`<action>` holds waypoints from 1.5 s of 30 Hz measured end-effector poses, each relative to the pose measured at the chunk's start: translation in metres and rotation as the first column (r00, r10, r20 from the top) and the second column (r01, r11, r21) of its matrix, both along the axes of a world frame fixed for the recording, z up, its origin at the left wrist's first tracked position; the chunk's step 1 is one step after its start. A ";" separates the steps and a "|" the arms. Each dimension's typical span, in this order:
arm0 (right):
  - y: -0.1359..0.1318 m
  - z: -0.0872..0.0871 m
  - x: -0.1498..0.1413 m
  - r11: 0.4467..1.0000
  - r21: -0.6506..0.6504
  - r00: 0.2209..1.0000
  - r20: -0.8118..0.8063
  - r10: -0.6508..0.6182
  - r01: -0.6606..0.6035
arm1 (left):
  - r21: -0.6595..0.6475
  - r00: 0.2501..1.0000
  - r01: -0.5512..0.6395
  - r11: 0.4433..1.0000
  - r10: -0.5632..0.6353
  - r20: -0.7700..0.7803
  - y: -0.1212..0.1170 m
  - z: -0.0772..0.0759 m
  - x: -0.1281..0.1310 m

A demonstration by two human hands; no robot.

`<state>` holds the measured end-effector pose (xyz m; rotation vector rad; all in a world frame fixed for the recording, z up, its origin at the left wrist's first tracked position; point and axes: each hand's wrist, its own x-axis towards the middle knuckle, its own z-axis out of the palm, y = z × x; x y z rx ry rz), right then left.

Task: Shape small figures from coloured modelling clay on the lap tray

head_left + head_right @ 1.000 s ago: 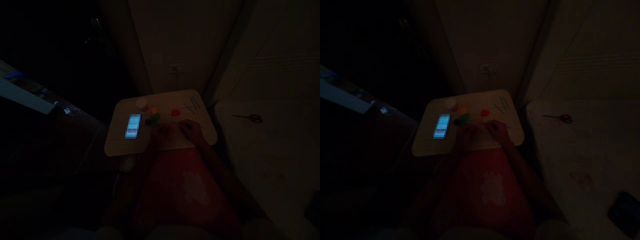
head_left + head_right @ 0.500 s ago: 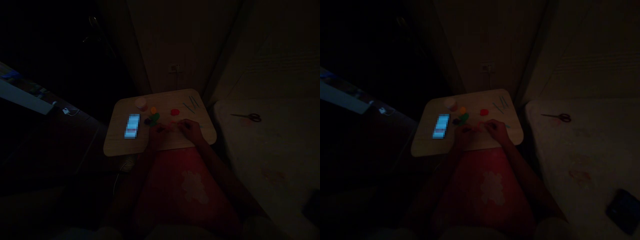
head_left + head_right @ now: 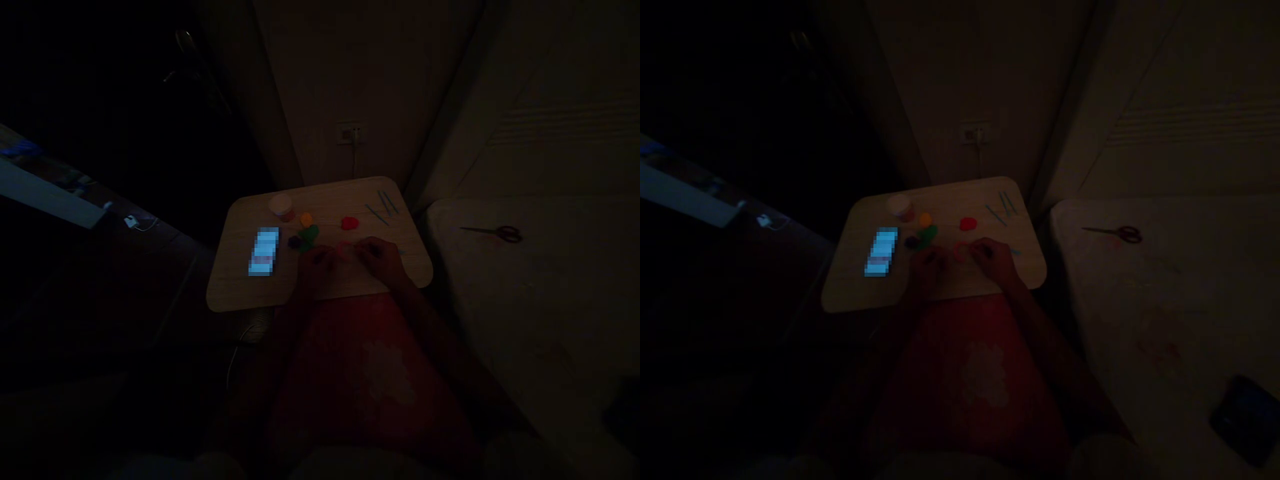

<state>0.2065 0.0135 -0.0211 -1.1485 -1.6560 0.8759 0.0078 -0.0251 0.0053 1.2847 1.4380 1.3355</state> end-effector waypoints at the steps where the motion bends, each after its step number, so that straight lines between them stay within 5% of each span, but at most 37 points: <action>1: 0.000 0.000 0.000 1.000 0.001 1.000 0.000 0.000 0.000 | 0.001 1.000 0.018 1.000 -0.018 -0.004 0.000 0.001 0.000; 14: 0.000 -0.002 0.001 1.000 0.005 1.000 -0.003 -0.001 0.001 | 0.027 0.996 0.080 0.996 -0.081 0.049 0.001 -0.001 0.001; 26: 0.000 0.001 0.001 1.000 -0.004 1.000 -0.015 0.014 -0.014 | -0.106 0.998 -0.028 0.994 0.035 0.061 -0.002 0.001 0.005; 45: 0.002 -0.004 0.002 1.000 0.020 1.000 -0.012 0.017 -0.016 | 0.094 0.999 -0.037 0.995 0.037 -0.001 0.007 -0.008 -0.004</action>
